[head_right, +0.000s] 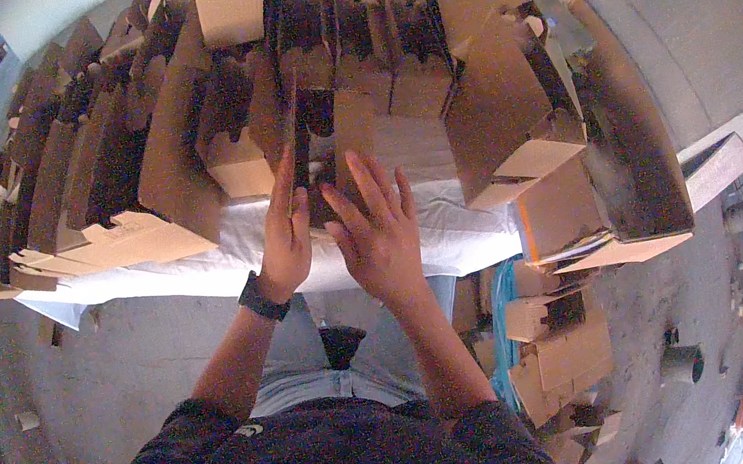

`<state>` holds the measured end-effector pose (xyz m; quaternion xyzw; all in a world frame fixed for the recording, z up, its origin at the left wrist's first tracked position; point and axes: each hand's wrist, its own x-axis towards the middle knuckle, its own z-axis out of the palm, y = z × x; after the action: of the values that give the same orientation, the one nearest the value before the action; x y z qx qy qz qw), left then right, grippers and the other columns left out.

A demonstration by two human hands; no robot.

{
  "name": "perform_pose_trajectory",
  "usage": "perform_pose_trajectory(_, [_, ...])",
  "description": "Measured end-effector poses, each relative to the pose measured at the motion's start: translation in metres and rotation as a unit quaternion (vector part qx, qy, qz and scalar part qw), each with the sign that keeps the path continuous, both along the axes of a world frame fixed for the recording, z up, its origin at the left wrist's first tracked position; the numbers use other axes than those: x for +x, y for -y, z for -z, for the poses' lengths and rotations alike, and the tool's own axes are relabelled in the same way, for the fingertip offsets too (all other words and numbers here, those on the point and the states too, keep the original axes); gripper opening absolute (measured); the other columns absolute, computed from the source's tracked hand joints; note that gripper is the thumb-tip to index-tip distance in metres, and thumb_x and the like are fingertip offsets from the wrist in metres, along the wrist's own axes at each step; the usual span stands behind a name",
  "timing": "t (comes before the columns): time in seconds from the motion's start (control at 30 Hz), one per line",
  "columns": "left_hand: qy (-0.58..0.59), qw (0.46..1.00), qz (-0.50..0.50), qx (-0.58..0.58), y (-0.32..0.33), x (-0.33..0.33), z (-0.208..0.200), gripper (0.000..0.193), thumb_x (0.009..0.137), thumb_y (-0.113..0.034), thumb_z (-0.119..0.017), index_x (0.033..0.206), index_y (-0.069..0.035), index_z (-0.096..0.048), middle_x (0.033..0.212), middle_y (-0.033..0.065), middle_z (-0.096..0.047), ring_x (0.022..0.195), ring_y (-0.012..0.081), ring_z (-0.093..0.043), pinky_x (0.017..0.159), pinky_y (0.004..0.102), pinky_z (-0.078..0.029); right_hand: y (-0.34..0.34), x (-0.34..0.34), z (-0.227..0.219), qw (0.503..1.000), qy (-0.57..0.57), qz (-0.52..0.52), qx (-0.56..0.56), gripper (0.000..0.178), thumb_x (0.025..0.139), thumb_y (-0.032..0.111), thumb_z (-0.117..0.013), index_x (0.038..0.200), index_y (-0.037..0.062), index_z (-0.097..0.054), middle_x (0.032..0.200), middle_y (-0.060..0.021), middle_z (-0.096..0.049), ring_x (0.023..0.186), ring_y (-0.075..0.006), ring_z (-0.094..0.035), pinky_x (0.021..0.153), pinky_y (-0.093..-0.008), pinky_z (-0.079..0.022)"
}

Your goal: The person folds a series of small cardboard boxes by hand and arranges them in a row on a workspace.

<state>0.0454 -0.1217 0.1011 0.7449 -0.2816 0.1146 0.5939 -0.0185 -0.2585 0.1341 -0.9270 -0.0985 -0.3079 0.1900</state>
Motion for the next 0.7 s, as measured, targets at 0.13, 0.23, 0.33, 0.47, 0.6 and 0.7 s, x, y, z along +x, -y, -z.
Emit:
perform_pose_trajectory(0.13, [0.016,1.000,-0.002,-0.017,0.000,0.005,0.002,0.052,0.099,-0.014,-0.035,0.146,0.003,-0.018,0.149,0.0225,-0.026,0.138,0.0337,-0.027,0.111,0.0364,-0.024,-0.002,0.008,0.001,0.999,0.024,-0.019,0.031,0.037,0.080,0.017,-0.067,0.115,0.0117,-0.057,0.145,-0.0167,-0.036,0.133,-0.0354,-0.035,0.109,-0.0541,-0.023])
perform_pose_trajectory(0.23, [0.018,1.000,0.001,-0.024,0.000,0.004,0.003,0.052,0.099,-0.014,-0.035,0.146,0.003,-0.018,0.149,0.0226,-0.026,0.139,0.0334,-0.027,0.111,0.0364,-0.024,0.003,0.007,0.004,0.995,0.043,-0.004,0.085,0.026,0.083,0.012,-0.063,0.108,0.0075,-0.058,0.142,-0.0195,-0.038,0.129,-0.0373,-0.039,0.106,-0.0488,-0.030])
perform_pose_trajectory(0.33, [0.010,1.000,0.011,-0.027,0.000,0.003,0.002,0.053,0.099,-0.015,-0.035,0.146,0.003,-0.017,0.150,0.0225,-0.025,0.139,0.0331,-0.026,0.111,0.0363,-0.024,0.010,0.002,0.008,0.986,0.035,0.056,0.156,0.020,0.086,0.006,-0.059,0.105,0.0047,-0.059,0.140,-0.0190,-0.040,0.124,-0.0365,-0.044,0.102,-0.0429,-0.036])
perform_pose_trajectory(0.47, [-0.018,0.999,0.006,-0.031,0.002,0.001,0.001,0.053,0.099,-0.016,-0.035,0.146,0.003,-0.017,0.150,0.0220,-0.025,0.139,0.0326,-0.026,0.112,0.0360,-0.023,0.015,0.000,0.005,0.977,0.065,0.065,0.194,0.018,0.086,0.002,-0.058,0.103,0.0039,-0.061,0.136,-0.0169,-0.045,0.123,-0.0348,-0.046,0.101,-0.0414,-0.038])
perform_pose_trajectory(0.6, [-0.007,1.000,0.002,-0.020,0.002,-0.003,-0.002,0.054,0.100,-0.017,-0.036,0.146,0.003,-0.016,0.151,0.0223,-0.023,0.140,0.0329,-0.024,0.112,0.0360,-0.022,0.009,-0.001,0.003,0.964,0.088,0.076,0.241,0.016,0.085,0.000,-0.058,0.100,0.0043,-0.064,0.131,-0.0154,-0.051,0.120,-0.0331,-0.048,0.099,-0.0404,-0.039])
perform_pose_trajectory(0.7, [-0.006,1.000,0.004,-0.023,0.002,-0.004,0.000,0.056,0.099,-0.016,-0.037,0.146,0.003,-0.015,0.152,0.0223,-0.020,0.141,0.0327,-0.021,0.113,0.0361,-0.020,0.011,0.002,0.004,0.970,0.132,0.107,0.174,0.017,0.082,-0.001,-0.059,0.094,0.0077,-0.067,0.127,-0.0122,-0.054,0.118,-0.0309,-0.050,0.099,-0.0411,-0.039])
